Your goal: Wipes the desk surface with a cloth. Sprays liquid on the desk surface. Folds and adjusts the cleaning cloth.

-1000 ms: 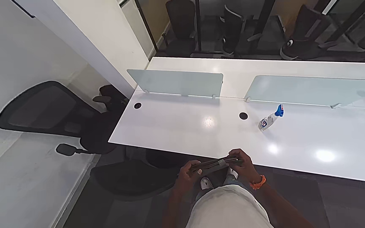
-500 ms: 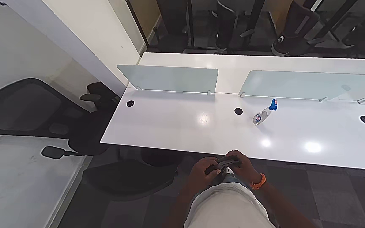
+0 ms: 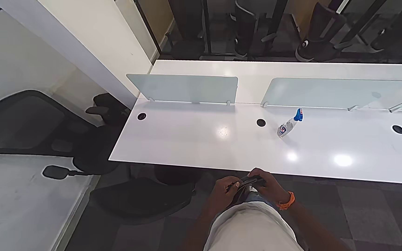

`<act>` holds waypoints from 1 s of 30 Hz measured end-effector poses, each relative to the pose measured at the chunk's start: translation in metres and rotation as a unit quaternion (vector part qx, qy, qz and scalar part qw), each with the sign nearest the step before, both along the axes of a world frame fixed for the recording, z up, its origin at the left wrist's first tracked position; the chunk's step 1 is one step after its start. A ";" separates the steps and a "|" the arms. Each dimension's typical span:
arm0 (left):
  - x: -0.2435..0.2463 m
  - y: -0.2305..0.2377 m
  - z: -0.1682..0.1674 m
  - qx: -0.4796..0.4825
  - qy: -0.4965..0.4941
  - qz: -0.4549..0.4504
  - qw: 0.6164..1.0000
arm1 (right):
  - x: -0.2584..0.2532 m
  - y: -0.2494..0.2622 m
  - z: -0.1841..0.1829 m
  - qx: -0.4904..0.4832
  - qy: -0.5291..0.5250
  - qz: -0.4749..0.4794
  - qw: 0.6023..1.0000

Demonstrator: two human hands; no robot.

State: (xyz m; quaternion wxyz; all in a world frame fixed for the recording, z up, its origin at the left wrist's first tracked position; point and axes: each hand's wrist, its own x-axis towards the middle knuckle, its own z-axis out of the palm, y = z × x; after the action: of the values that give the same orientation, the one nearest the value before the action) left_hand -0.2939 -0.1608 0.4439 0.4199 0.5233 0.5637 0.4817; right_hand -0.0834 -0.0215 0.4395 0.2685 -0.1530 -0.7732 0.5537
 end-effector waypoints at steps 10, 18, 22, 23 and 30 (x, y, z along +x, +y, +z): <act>-0.003 0.004 0.009 -0.048 0.011 -0.046 0.998 | -0.003 -0.002 0.007 0.016 -0.030 0.035 0.999; -0.008 0.008 0.010 -0.044 0.086 -0.015 0.995 | -0.004 -0.001 0.018 0.064 -0.032 0.063 0.995; -0.011 0.009 0.001 0.006 0.083 -0.021 0.996 | -0.002 -0.002 0.027 0.131 -0.089 0.072 0.985; -0.011 0.009 0.000 0.018 0.080 -0.027 0.996 | -0.002 -0.002 0.027 0.153 -0.106 0.076 0.980; -0.014 0.007 -0.003 0.089 0.120 -0.049 0.988 | -0.002 -0.003 0.029 0.165 -0.118 0.094 0.975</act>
State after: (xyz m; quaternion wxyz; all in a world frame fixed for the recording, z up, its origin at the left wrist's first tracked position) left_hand -0.3080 -0.1538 0.4406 0.3239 0.6394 0.5385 0.4429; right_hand -0.0853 -0.0243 0.4688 0.1439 -0.0972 -0.8910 0.4194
